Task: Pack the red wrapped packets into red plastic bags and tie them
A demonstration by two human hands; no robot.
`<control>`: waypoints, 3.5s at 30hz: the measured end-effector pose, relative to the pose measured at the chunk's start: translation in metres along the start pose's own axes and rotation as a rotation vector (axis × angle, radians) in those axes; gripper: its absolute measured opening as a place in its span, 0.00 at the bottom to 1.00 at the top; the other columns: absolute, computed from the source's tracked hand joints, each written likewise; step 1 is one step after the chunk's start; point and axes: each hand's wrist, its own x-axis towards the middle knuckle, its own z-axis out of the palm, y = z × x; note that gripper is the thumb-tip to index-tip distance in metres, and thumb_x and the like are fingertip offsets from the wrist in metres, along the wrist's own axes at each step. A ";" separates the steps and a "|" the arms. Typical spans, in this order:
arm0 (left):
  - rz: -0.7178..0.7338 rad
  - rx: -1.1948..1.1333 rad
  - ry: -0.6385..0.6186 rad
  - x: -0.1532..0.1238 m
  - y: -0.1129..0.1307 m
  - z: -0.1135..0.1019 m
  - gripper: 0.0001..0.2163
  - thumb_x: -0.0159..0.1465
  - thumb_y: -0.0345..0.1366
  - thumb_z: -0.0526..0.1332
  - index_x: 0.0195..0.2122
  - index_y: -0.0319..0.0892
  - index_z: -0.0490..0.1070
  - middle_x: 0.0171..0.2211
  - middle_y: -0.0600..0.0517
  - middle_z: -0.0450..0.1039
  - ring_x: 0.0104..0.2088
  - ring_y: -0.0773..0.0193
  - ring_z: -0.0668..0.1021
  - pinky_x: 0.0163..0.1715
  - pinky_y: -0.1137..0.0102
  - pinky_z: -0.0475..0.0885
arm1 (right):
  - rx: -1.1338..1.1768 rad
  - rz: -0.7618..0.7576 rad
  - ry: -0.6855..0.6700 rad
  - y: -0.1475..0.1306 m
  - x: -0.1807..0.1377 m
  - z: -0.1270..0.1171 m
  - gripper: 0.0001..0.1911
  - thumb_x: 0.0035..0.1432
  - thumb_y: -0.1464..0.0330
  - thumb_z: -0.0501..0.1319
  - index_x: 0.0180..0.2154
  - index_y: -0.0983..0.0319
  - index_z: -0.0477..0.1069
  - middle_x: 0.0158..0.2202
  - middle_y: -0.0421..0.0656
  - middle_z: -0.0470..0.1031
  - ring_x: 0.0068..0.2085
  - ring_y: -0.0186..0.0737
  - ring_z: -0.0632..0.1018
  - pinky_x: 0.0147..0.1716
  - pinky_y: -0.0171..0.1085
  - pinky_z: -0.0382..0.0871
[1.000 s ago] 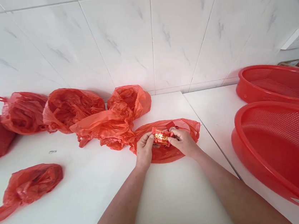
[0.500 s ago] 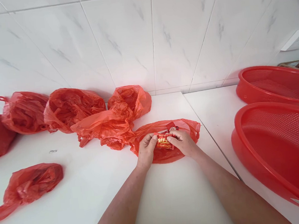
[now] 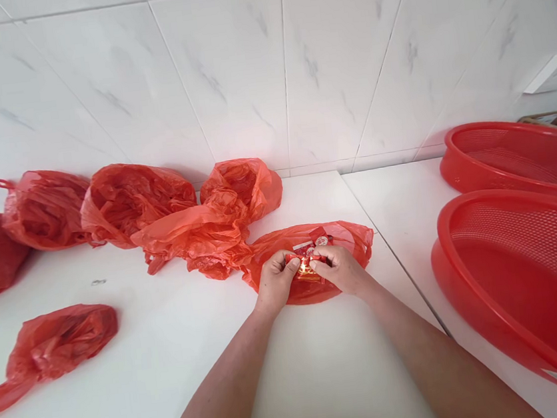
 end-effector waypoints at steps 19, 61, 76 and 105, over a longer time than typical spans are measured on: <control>0.036 -0.117 -0.042 -0.006 0.015 0.004 0.10 0.57 0.37 0.63 0.38 0.42 0.67 0.33 0.53 0.69 0.35 0.66 0.71 0.37 0.72 0.66 | 0.020 0.038 0.068 -0.003 -0.001 -0.001 0.12 0.54 0.64 0.55 0.21 0.59 0.56 0.20 0.35 0.56 0.22 0.31 0.59 0.20 0.33 0.52; 0.108 -0.043 0.214 -0.001 0.003 -0.001 0.06 0.61 0.38 0.59 0.34 0.42 0.68 0.27 0.55 0.67 0.28 0.69 0.69 0.32 0.74 0.65 | 0.026 -0.016 0.145 -0.002 -0.001 -0.004 0.13 0.58 0.60 0.55 0.25 0.60 0.64 0.25 0.38 0.67 0.27 0.34 0.66 0.26 0.34 0.60; 0.251 0.294 0.457 0.001 0.001 -0.008 0.06 0.63 0.36 0.55 0.38 0.43 0.67 0.34 0.51 0.71 0.36 0.64 0.73 0.40 0.68 0.67 | -0.348 -0.031 0.284 0.011 0.003 -0.001 0.06 0.56 0.67 0.56 0.30 0.57 0.72 0.34 0.40 0.76 0.34 0.38 0.75 0.32 0.36 0.66; 0.165 0.402 0.372 0.000 0.005 -0.005 0.17 0.58 0.31 0.59 0.50 0.46 0.65 0.42 0.53 0.71 0.42 0.65 0.74 0.45 0.69 0.68 | -0.307 -0.126 0.312 0.009 0.002 -0.003 0.11 0.60 0.65 0.54 0.27 0.59 0.67 0.28 0.39 0.71 0.31 0.35 0.72 0.31 0.34 0.64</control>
